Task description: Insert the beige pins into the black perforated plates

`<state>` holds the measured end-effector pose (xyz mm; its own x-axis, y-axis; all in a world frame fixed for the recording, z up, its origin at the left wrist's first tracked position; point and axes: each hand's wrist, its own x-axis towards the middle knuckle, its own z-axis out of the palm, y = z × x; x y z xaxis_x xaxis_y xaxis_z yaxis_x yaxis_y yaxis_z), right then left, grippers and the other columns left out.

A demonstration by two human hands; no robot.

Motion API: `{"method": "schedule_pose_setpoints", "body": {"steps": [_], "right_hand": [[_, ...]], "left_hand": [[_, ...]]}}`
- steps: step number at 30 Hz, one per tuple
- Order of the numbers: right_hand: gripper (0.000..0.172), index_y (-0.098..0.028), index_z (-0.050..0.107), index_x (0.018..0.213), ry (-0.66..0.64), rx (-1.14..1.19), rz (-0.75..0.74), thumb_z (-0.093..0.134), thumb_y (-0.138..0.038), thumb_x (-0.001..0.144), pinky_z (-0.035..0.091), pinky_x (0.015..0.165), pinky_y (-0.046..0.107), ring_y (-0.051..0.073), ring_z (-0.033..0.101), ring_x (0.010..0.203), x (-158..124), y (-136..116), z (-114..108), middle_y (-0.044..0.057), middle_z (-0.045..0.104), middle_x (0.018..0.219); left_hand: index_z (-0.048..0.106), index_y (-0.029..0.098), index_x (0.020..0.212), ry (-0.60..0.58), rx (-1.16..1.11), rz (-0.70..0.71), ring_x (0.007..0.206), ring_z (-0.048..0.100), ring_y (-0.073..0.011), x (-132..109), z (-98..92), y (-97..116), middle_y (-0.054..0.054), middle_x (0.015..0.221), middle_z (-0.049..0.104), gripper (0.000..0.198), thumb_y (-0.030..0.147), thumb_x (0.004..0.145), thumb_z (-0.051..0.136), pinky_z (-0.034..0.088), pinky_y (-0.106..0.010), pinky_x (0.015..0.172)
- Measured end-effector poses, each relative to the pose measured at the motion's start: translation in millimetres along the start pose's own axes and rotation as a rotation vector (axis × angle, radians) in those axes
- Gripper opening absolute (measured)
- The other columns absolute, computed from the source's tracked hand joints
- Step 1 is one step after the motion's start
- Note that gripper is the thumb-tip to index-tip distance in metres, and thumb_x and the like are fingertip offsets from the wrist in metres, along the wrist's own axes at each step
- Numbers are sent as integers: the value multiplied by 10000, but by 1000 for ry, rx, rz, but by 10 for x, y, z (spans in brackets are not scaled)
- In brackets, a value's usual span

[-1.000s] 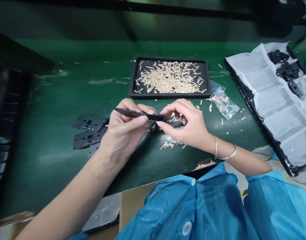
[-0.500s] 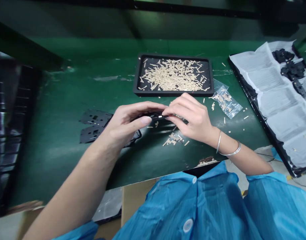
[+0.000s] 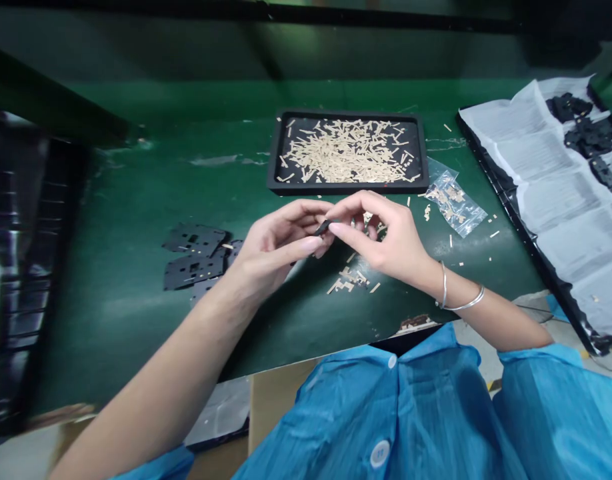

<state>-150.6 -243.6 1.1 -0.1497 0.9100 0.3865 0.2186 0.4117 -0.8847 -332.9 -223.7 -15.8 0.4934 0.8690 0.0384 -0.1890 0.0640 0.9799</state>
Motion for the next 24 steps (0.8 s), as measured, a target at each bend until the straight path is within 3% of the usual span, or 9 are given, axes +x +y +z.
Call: {"method": "schedule_pose_setpoints", "body": {"steps": [6,11,16,24], "right_hand": [[273,-183,639,758,-33,158,201,721,-444,772,416,559,239,105,563,670,35,-25,11,-8,653,751],[351,-178,619,701,-45,171,235,751,-501,728,397,539,237,95,527,621,59,-32,12,-19,622,692],[331,-184,622,715,-51,107,181,715,-495,778,413,551,246,99,527,613,39,-41,10,-16,622,694],[265,-196,594,729,-21,-66,-56,617,-405,891,413,572,263,110,508,627,-33,-26,43,-4,597,706]], "left_hand": [[699,242,1074,31,62,24,954,663,-178,-22,6,8,-53,1037,714,337,307,751,771,524,-266,862],[698,204,1040,76,165,31,948,665,-210,-18,27,33,-72,1018,709,390,355,697,806,529,-307,868],[694,205,1003,98,188,22,894,668,-199,-13,51,57,-56,966,712,396,375,669,825,543,-300,822],[703,202,974,164,227,54,859,664,-172,-19,54,73,-44,937,717,389,332,638,850,533,-263,787]]}}
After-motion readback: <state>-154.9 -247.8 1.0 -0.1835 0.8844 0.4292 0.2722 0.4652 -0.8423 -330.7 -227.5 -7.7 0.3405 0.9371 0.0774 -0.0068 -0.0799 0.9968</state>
